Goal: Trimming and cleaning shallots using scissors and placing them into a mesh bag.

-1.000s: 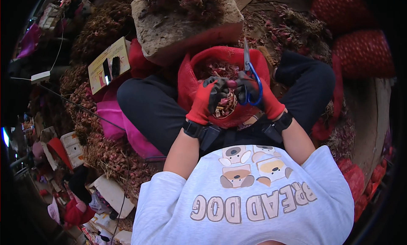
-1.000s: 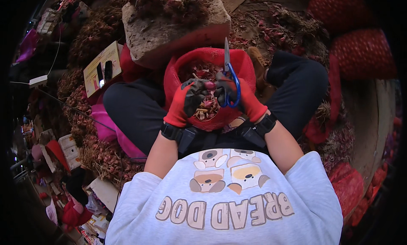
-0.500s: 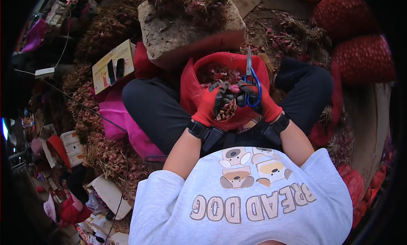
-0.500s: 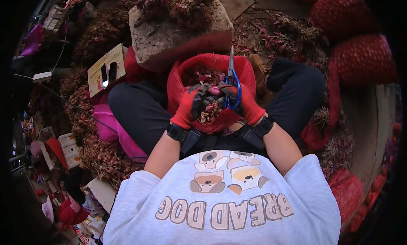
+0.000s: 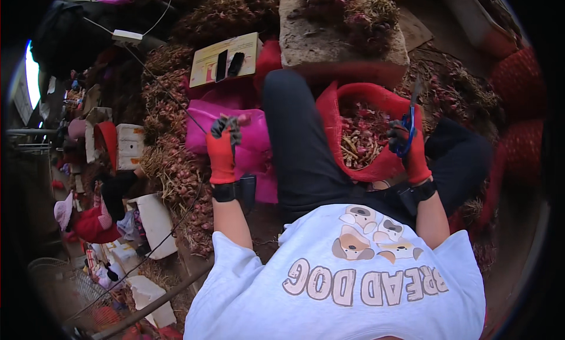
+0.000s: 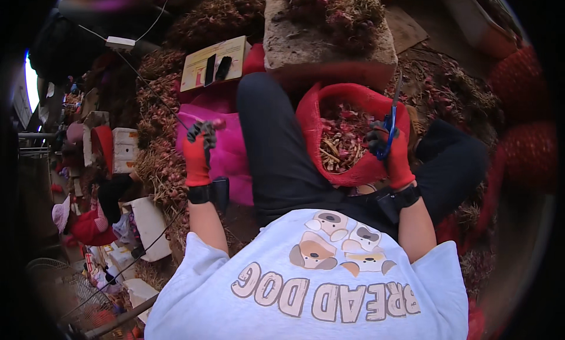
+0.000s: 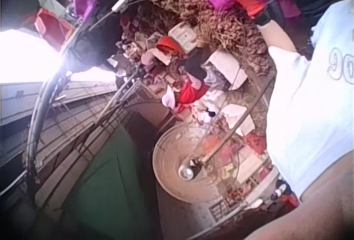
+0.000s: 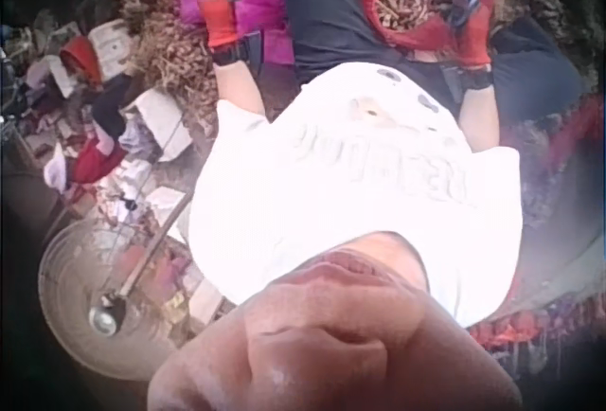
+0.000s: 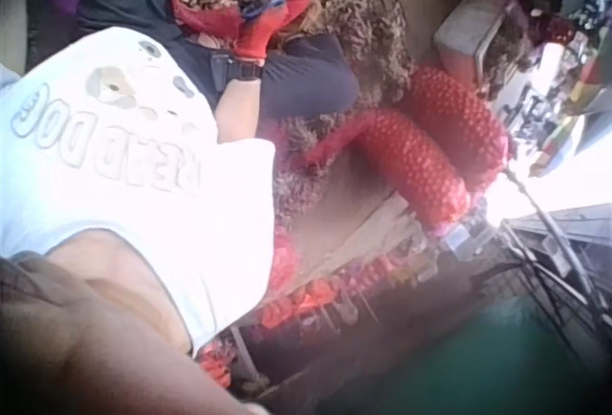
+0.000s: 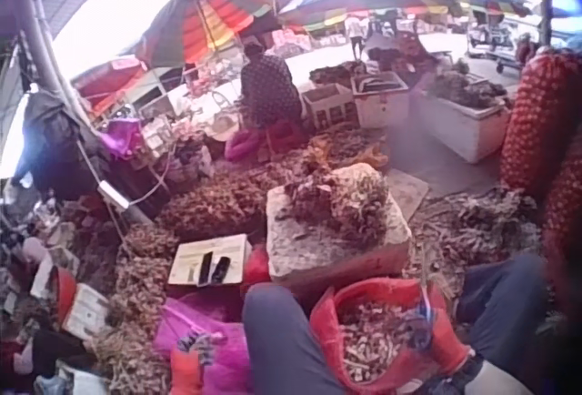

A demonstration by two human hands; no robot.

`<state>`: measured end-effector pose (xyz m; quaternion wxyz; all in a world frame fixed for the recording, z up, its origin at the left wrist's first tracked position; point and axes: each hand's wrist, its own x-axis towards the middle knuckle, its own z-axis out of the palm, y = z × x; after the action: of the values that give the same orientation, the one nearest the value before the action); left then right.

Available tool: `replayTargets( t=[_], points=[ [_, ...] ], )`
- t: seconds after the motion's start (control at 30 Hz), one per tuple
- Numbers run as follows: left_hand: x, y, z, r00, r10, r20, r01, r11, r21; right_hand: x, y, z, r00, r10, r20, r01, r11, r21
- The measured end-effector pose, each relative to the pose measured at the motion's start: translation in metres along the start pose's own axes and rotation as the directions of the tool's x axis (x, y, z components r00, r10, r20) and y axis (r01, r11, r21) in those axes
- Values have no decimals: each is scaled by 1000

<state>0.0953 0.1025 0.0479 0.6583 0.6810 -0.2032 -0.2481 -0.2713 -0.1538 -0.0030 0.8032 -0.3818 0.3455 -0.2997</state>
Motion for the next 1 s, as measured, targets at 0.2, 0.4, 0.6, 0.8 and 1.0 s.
replayTargets(
  t=[0.2,0.4,0.6,0.8,1.0],
  points=[
    [-31,-82,-27,946,-285,-156,318,913,258,-4,-5,2,1000,-15,24,17,995,-97],
    [27,-121,-58,948,-313,-54,162,331,930,-1,-2,-11,998,-62,9,61,997,56],
    [33,-193,-72,793,-531,300,-214,220,952,-2,-4,-13,996,-81,-48,85,991,104],
    [103,-166,-71,788,-488,376,-358,135,924,-6,-19,-11,992,-62,-109,65,998,22],
    [118,8,-24,963,52,263,-218,723,656,2,-22,4,962,-136,-236,136,991,-18]
  ],
)
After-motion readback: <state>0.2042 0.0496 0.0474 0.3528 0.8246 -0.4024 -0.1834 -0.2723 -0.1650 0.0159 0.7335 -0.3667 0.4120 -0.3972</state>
